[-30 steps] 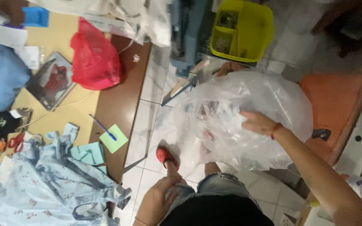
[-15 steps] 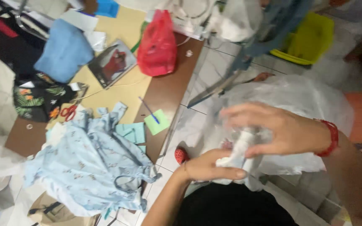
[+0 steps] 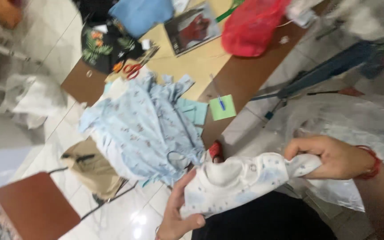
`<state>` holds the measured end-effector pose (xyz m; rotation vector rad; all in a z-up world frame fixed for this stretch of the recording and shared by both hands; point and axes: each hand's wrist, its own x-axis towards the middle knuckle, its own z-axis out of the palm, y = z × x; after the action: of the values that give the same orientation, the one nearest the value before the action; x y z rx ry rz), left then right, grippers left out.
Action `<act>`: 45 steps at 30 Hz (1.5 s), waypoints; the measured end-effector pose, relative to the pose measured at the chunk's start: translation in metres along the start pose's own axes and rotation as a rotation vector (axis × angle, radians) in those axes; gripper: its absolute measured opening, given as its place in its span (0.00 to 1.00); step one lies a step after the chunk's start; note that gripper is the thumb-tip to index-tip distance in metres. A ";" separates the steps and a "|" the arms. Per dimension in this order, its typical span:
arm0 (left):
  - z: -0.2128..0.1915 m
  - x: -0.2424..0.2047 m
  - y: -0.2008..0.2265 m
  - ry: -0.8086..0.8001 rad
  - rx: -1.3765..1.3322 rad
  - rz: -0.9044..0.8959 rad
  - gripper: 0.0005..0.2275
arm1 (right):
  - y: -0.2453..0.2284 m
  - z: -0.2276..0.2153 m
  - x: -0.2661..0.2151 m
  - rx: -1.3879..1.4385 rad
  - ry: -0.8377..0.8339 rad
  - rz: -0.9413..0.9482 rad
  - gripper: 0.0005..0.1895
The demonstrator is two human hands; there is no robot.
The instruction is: Sorting and inspecting baby clothes from a bulk bag onto a work table
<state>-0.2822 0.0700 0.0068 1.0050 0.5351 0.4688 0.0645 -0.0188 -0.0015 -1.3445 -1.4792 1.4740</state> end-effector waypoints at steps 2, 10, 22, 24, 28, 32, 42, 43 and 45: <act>-0.020 -0.030 0.005 0.161 0.001 0.005 0.27 | -0.012 0.003 0.017 0.038 -0.059 0.021 0.14; -0.117 0.033 0.124 0.732 1.443 0.501 0.14 | -0.089 0.015 0.216 -0.169 0.313 -0.116 0.19; -0.103 0.031 -0.111 0.581 1.713 -0.799 0.45 | 0.107 0.032 0.044 -0.102 0.440 0.445 0.17; -0.093 0.019 -0.133 0.421 1.614 -0.993 0.39 | 0.173 0.043 -0.017 -0.164 0.429 0.563 0.14; -0.023 0.065 -0.104 -0.041 1.335 -1.244 0.25 | 0.289 0.045 -0.143 -0.123 0.353 0.860 0.20; 0.003 0.121 -0.134 -0.340 1.717 -0.493 0.27 | 0.265 0.000 -0.143 -0.075 0.264 1.058 0.24; 0.118 0.189 -0.164 -0.469 1.516 -0.046 0.16 | 0.506 -0.064 -0.258 -0.434 0.400 1.485 0.22; 0.111 0.177 -0.185 -0.549 1.513 -0.180 0.15 | 0.553 -0.059 -0.289 -0.419 0.430 1.557 0.25; 0.127 0.168 -0.193 -0.592 1.531 -0.172 0.15 | 0.592 -0.062 -0.326 -0.029 0.671 1.480 0.31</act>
<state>-0.0499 -0.0024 -0.1423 2.4098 0.3716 -0.5501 0.3371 -0.3993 -0.4935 -2.7962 0.1280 1.3676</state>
